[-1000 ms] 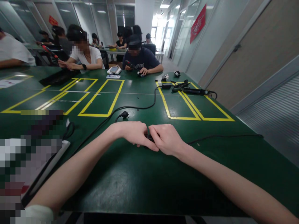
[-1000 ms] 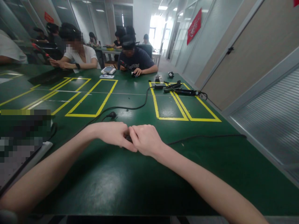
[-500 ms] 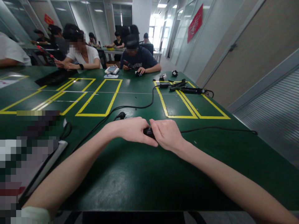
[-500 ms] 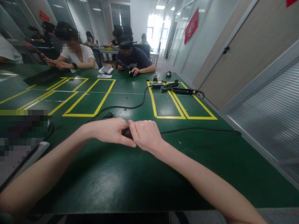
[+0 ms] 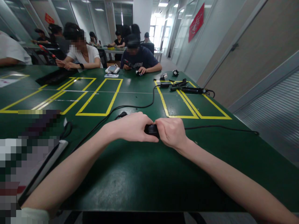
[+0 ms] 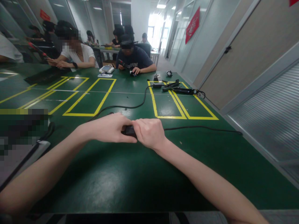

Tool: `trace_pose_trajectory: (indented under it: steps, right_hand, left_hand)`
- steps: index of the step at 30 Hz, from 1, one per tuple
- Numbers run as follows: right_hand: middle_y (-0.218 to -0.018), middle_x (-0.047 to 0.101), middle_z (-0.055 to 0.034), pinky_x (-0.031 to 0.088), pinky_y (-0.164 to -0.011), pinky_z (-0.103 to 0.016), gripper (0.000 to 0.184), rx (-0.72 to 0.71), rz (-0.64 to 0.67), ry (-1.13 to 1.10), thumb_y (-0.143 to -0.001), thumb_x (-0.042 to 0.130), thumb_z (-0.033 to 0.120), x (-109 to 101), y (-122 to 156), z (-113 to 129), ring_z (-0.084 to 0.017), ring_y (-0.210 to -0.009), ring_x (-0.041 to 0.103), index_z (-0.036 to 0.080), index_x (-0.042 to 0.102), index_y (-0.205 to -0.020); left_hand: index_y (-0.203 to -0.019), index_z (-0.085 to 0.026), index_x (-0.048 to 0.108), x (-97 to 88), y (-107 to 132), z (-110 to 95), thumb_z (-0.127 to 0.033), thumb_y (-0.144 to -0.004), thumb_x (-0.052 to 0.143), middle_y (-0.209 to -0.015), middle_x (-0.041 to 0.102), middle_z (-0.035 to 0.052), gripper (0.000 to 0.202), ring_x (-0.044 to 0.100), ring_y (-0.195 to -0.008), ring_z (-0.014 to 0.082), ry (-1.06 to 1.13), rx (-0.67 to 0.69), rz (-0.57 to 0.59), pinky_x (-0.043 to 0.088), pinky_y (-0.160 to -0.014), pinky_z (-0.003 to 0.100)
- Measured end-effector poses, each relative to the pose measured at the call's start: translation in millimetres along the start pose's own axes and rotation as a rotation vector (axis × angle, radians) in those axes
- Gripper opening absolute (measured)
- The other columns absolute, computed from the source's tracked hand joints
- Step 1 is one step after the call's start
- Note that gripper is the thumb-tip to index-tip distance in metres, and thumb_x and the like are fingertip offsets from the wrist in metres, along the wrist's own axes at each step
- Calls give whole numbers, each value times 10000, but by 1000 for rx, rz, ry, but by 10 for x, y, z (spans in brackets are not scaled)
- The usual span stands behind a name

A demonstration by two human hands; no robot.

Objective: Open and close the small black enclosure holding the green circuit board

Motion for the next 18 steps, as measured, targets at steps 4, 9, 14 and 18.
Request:
trace_pose_trajectory:
  steps: [4, 9, 14, 18]
  right_hand:
    - [-644, 654, -67, 330, -595, -303, 656, -18, -71, -14, -1107, 162, 325, -69, 8, -12, -156, -578, 572, 175, 676, -728]
    - [-626, 637, -43, 342, -577, -292, 576, -95, -207, -39, -1099, 234, 282, -202, 13, 33, -145, -543, 554, 177, 655, -720]
    - [-634, 636, -44, 347, -556, -301, 535, -183, -255, -21, -1092, 279, 361, -323, 4, 26, -155, -540, 558, 181, 646, -747]
    - [-740, 710, -59, 369, -550, -298, 496, -384, -111, -1, -1024, 450, 584, -330, -8, 25, -180, -599, 620, 159, 697, -960]
  left_hand:
    - [-727, -155, 706, -25, 2, -25, -491, -874, 729, -602, 622, 12, 367, 504, -519, 133, -34, 0, -35, 284, -548, 282]
    - [-734, -161, 706, -107, 32, -69, -488, -881, 718, -575, 600, 8, 359, 502, -500, 142, -133, 32, -108, 264, -537, 280]
    - [-782, -170, 714, -173, 89, -135, -535, -914, 688, -590, 630, 16, 389, 550, -525, 162, -212, 75, -168, 264, -539, 273]
    - [-879, -185, 746, -196, 115, -103, -504, -944, 666, -677, 695, 31, 335, 630, -603, 183, -271, 93, -176, 301, -559, 263]
Point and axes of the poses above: each hand's wrist, its own y-axis away from the middle knuckle, its own x-axis out of the palm, z = x × y, the point moved 8 cm from there along -y, towards the middle knuckle
